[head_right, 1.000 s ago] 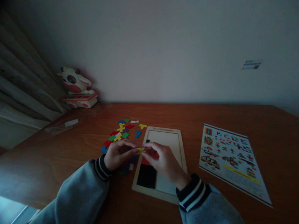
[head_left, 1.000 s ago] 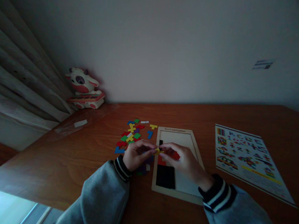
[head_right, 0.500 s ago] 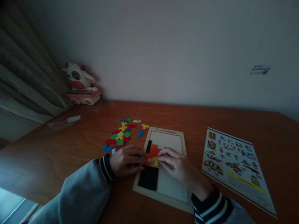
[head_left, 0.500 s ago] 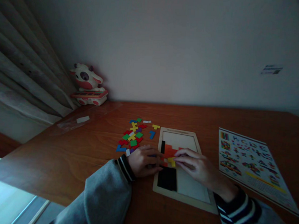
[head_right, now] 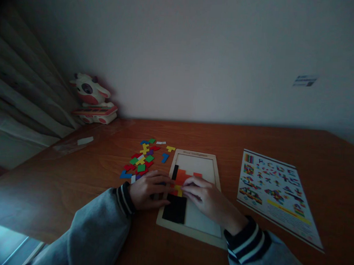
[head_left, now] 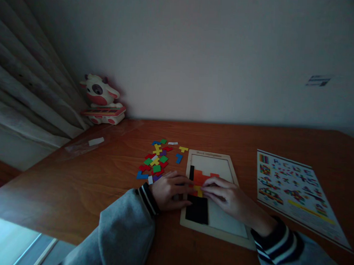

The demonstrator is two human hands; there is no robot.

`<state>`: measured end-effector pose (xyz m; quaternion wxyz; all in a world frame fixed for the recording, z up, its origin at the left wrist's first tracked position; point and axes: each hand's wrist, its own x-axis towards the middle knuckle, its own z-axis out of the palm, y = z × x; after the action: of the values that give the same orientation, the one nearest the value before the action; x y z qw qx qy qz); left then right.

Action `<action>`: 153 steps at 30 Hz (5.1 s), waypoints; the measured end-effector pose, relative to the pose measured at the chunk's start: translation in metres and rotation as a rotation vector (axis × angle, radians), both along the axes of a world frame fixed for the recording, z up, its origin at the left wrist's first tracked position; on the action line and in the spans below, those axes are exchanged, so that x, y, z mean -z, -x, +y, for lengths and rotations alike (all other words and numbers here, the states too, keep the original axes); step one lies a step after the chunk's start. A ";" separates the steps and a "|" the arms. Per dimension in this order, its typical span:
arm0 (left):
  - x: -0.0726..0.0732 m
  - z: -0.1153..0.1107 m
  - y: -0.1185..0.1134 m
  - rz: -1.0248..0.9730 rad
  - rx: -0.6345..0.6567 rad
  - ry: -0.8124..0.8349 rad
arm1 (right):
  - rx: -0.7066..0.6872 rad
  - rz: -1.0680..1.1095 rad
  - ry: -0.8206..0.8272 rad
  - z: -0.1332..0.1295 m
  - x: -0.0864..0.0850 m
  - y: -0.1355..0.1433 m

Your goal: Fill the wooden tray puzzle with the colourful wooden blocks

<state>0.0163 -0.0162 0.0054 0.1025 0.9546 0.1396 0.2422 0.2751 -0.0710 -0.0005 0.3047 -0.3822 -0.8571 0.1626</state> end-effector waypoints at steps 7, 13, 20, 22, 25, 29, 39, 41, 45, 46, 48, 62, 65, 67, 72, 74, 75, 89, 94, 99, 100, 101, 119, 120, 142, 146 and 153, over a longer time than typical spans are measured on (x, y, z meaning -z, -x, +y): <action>-0.003 -0.002 0.000 0.020 -0.014 0.019 | 0.015 -0.048 -0.004 -0.001 0.000 0.001; -0.003 -0.002 -0.001 0.017 -0.013 0.026 | 0.056 -0.171 -0.063 -0.006 -0.011 0.003; -0.003 -0.002 -0.002 0.030 0.007 0.023 | 0.099 -0.146 -0.083 -0.003 -0.008 0.002; -0.003 -0.002 -0.002 0.012 0.000 0.025 | 0.147 -0.082 -0.097 -0.001 -0.005 -0.001; -0.005 -0.003 -0.002 0.008 -0.015 0.022 | 0.225 -0.037 -0.109 0.003 -0.001 -0.006; -0.006 -0.003 -0.002 0.020 -0.015 0.016 | 0.273 -0.059 -0.085 0.006 0.003 -0.009; -0.001 -0.002 -0.001 0.030 -0.023 0.021 | 0.221 -0.120 -0.078 0.002 0.005 -0.002; -0.002 -0.002 -0.001 0.028 -0.025 0.019 | 0.222 -0.131 -0.072 0.001 0.004 -0.001; -0.004 -0.003 -0.002 0.006 -0.023 0.002 | 0.227 -0.149 -0.039 0.000 0.001 0.000; -0.005 -0.004 -0.002 -0.001 -0.025 -0.003 | 0.226 -0.146 -0.034 0.000 0.000 0.001; -0.007 -0.004 -0.003 -0.019 -0.048 -0.015 | 0.226 -0.132 -0.036 0.000 0.000 0.000; 0.006 0.030 0.041 0.087 -0.943 -0.203 | 0.283 -0.009 -0.112 0.003 -0.001 -0.003; 0.000 0.031 0.046 0.228 -0.957 -0.098 | 0.286 -0.001 -0.119 0.003 -0.002 -0.002; -0.004 0.029 0.044 0.298 -0.935 -0.043 | 0.282 0.001 -0.121 0.003 -0.003 -0.002; -0.008 0.025 0.039 0.307 -0.945 0.024 | 0.293 0.009 -0.113 0.002 -0.003 -0.002; -0.008 0.025 0.039 0.272 -0.946 0.054 | 0.295 0.005 -0.108 0.002 -0.003 -0.002; -0.007 0.026 0.039 0.258 -0.944 0.065 | 0.296 0.002 -0.106 0.001 -0.003 -0.002; -0.001 0.036 0.046 0.009 -0.969 0.160 | 0.288 0.005 -0.104 0.002 -0.002 -0.001; -0.002 0.037 0.046 -0.148 -0.899 0.182 | 0.276 0.010 -0.096 0.002 -0.002 0.000; 0.001 0.035 0.039 -0.311 -0.806 0.211 | 0.273 0.016 -0.063 0.002 0.001 -0.001; 0.002 0.034 0.038 -0.346 -0.776 0.221 | 0.275 0.014 -0.055 0.002 0.002 -0.002; 0.004 0.033 0.035 -0.384 -0.742 0.228 | 0.276 0.012 -0.051 0.002 0.002 -0.002; -0.010 -0.014 -0.012 -0.413 -0.080 0.147 | 0.118 0.185 -0.089 -0.007 -0.009 0.022; -0.009 -0.012 -0.011 -0.409 -0.096 0.137 | 0.128 0.197 -0.081 -0.006 -0.010 0.020; 0.007 0.018 0.010 -0.249 -0.559 0.155 | 0.265 0.341 0.031 -0.001 -0.013 -0.014; 0.009 0.017 0.010 -0.199 -0.552 0.120 | 0.122 0.105 -0.164 -0.003 -0.008 -0.023; 0.000 0.009 0.002 -0.119 -0.272 0.086 | 0.017 -0.132 -0.243 -0.010 -0.007 -0.029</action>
<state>0.0141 -0.0073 0.0050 0.1179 0.9056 0.2714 0.3037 0.3043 -0.0814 0.0063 0.2929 -0.3594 -0.8855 0.0293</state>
